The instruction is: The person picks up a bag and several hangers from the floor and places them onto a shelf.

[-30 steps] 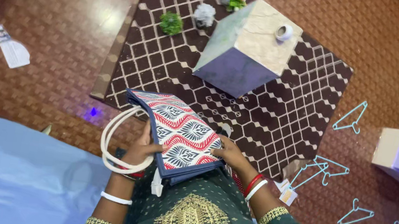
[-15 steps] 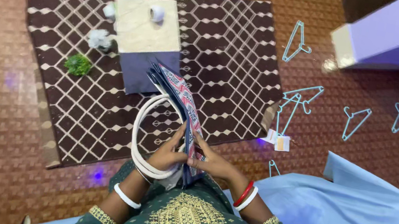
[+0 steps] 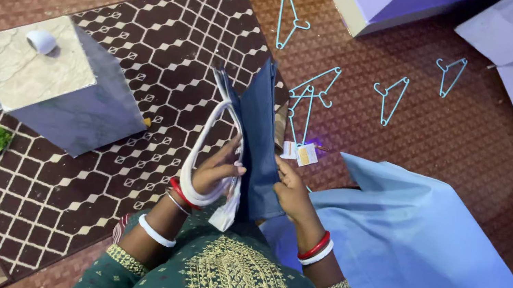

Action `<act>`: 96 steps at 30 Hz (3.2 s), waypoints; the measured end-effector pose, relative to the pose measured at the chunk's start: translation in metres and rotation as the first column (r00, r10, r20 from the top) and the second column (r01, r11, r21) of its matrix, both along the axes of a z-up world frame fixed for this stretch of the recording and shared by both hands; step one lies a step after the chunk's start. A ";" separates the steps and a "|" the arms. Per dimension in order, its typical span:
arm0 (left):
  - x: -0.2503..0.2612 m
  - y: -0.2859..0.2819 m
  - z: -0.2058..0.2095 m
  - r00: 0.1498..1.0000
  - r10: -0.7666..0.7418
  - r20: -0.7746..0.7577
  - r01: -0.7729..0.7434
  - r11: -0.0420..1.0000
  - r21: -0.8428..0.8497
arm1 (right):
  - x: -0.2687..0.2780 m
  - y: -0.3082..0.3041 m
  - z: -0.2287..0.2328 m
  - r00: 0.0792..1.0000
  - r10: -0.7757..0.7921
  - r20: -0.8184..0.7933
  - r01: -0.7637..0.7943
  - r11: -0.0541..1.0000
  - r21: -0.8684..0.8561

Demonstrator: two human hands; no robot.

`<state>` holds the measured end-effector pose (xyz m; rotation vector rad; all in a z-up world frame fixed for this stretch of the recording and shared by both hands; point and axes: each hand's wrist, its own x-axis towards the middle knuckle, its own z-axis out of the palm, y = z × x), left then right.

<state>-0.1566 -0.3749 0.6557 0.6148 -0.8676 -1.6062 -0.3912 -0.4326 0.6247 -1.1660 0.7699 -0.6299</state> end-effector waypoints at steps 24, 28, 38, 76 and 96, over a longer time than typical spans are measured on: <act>0.108 -0.300 -0.101 0.898 -0.384 0.214 0.299 0.891 0.342 | -0.071 -0.198 0.067 0.790 -0.612 -0.036 0.601 0.784 -0.156; 0.104 -0.375 -0.077 0.780 -0.487 0.393 0.252 0.820 0.514 | -0.052 -0.233 0.070 0.759 -0.651 -0.003 0.642 0.751 -0.154; 0.017 -0.477 -0.051 0.778 -0.603 0.178 0.581 0.798 0.161 | -0.028 -0.260 0.022 0.681 -0.731 0.042 0.731 0.674 -0.106; -0.357 -0.707 -0.002 0.805 -0.571 -0.157 0.593 0.778 0.209 | -0.461 -0.335 0.082 -0.008 -1.000 -0.019 0.963 -0.003 -0.268; -0.764 -0.947 -0.054 0.305 -0.930 0.205 0.952 0.292 -0.092 | -0.606 -0.715 0.110 0.063 -0.993 -0.099 0.743 0.112 -0.659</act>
